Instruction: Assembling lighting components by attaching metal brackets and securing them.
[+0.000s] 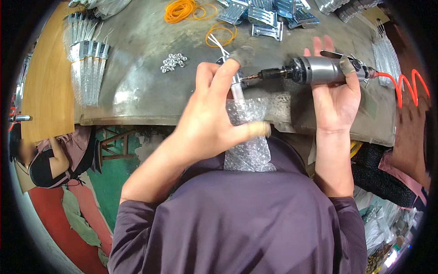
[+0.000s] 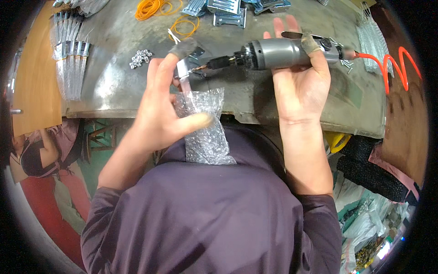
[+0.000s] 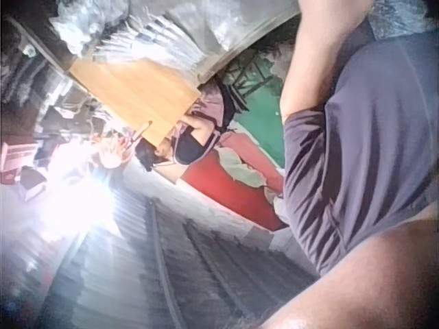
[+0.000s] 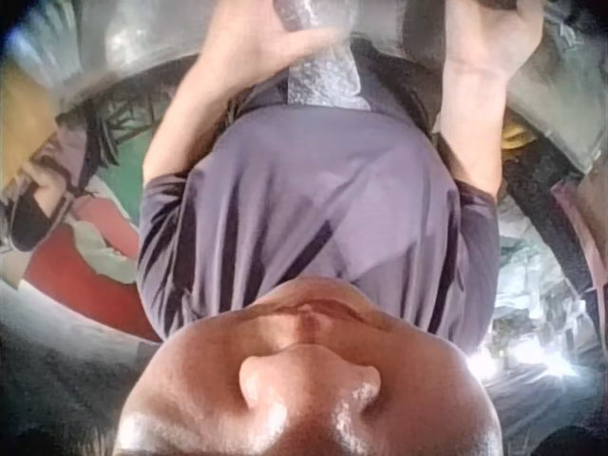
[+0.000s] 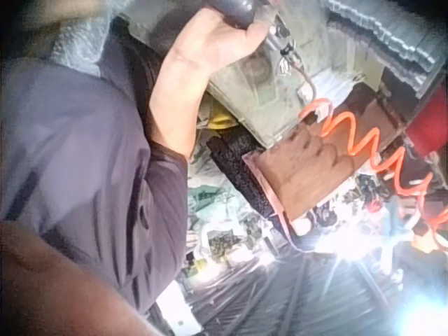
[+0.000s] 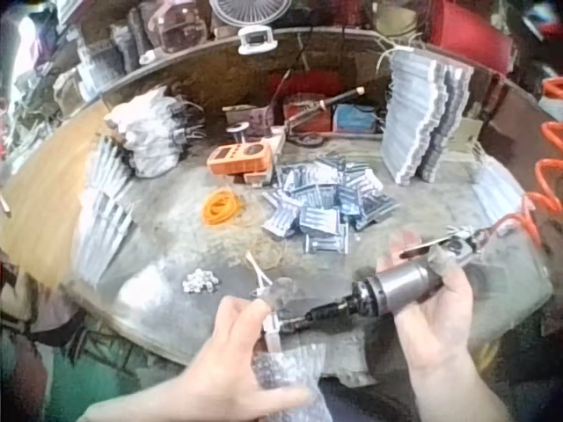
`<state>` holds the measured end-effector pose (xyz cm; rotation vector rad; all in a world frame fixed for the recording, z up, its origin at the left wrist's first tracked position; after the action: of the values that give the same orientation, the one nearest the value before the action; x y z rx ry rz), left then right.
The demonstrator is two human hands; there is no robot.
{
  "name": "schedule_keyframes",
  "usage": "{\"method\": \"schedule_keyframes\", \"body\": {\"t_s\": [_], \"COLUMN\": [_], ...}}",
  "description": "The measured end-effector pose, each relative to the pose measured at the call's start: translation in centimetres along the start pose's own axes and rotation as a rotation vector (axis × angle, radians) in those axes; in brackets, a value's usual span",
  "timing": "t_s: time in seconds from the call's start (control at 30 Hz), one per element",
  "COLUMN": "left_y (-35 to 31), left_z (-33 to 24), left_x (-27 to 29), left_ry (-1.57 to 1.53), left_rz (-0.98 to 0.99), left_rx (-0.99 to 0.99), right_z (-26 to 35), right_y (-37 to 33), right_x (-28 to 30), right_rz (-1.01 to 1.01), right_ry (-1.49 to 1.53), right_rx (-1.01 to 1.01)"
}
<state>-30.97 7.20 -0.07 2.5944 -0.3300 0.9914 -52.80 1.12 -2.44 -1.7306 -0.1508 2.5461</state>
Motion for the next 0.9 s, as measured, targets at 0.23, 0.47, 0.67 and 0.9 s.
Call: {"method": "schedule_keyframes", "body": {"t_s": [0.23,0.47,0.67,0.9], "left_y": [-3.0,-2.5,-0.6,1.3], "left_z": [0.5,-0.3,-0.9,1.7], "left_x": [-0.4,2.3,2.9,0.0], "left_ry": [-1.147,-0.979,-0.254,0.009], "left_rz": [-0.190,-0.124,-0.188,-0.059], "left_rx": [0.288,0.079,-0.225,-0.608], "right_z": [1.2,4.5,5.2,4.6], "right_y": [-3.1,-2.7,-2.1,-2.4], "right_x": [-2.6,-1.4,2.2,3.1], "right_rz": [0.106,0.294,0.098,0.071], "right_ry": [0.048,0.114,0.066,0.111], "right_rx": [-0.088,-0.144,-0.063,-0.094]}}
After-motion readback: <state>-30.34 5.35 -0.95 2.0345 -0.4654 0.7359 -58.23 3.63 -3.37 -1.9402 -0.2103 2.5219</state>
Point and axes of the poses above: each hand's wrist, its own y-axis towards the middle knuckle, its own x-axis out of the back of the hand, z = x × y, the point moved 2 cm from there along y, towards the middle knuckle, and after that the axes turned 5 degrees about -x, right-handed, at the moved point
